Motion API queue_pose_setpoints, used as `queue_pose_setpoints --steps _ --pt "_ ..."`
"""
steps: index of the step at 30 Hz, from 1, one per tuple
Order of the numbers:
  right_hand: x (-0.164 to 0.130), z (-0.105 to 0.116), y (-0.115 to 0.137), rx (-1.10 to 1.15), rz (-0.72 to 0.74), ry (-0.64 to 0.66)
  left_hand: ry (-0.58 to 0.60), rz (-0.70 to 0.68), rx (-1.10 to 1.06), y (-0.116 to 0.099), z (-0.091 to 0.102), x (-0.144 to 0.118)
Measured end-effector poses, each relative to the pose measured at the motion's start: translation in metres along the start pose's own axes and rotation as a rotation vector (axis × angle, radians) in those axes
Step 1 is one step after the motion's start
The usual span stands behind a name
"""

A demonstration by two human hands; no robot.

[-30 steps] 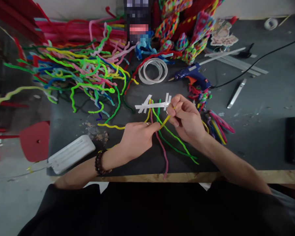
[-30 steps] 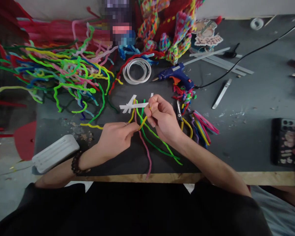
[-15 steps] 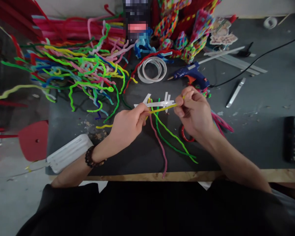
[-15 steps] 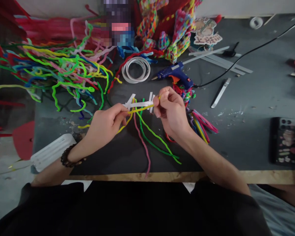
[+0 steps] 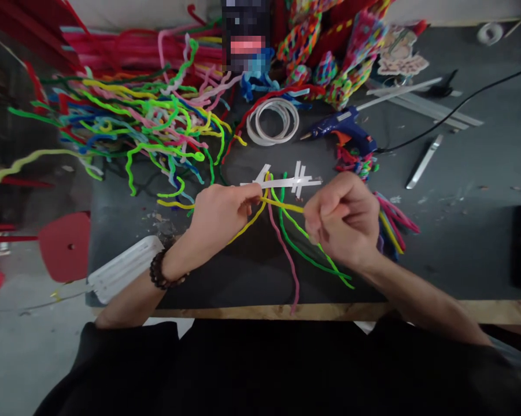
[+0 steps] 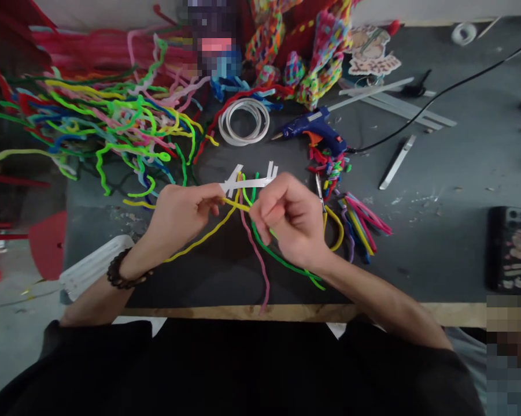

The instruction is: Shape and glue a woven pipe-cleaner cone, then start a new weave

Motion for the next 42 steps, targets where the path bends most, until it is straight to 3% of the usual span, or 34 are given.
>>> queue_pose_setpoints --steps 5,10,14,21,26,29,33,37,42 --pt "0.011 0.045 -0.028 0.163 -0.152 -0.295 -0.024 -0.031 0.089 -0.013 -0.008 -0.009" --pt "0.015 0.072 -0.035 0.132 -0.157 -0.350 -0.052 -0.104 -0.272 -0.015 0.004 -0.010" --pt "0.013 0.071 -0.032 0.101 -0.125 -0.335 -0.029 -0.067 -0.362 -0.002 0.010 -0.001" --pt "0.012 0.034 -0.015 0.153 -0.106 -0.245 -0.117 -0.023 -0.315 0.013 0.009 -0.001" --pt "0.012 0.063 -0.022 0.173 -0.125 -0.355 -0.035 -0.063 -0.378 -0.002 0.002 -0.002" --pt "0.017 0.080 -0.022 0.155 -0.124 -0.345 0.031 -0.074 -0.516 -0.003 -0.006 0.001" --pt "0.021 0.081 -0.011 0.112 -0.110 -0.318 -0.035 -0.100 -0.643 0.004 -0.005 0.000" --pt "0.018 0.081 -0.012 0.108 -0.144 -0.339 -0.149 -0.115 -0.463 0.001 0.004 -0.005" --pt "0.020 0.100 -0.017 0.183 -0.096 -0.384 -0.098 -0.142 -0.364 -0.014 0.000 -0.005"
Point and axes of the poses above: each hand's wrist, its own x-axis towards the middle knuckle, its own z-axis out of the back of the hand, y = z × x, the point moved 9 cm from there along x, towards the middle knuckle, and after that the axes turned 13 degrees about y, right-handed, at the moved point
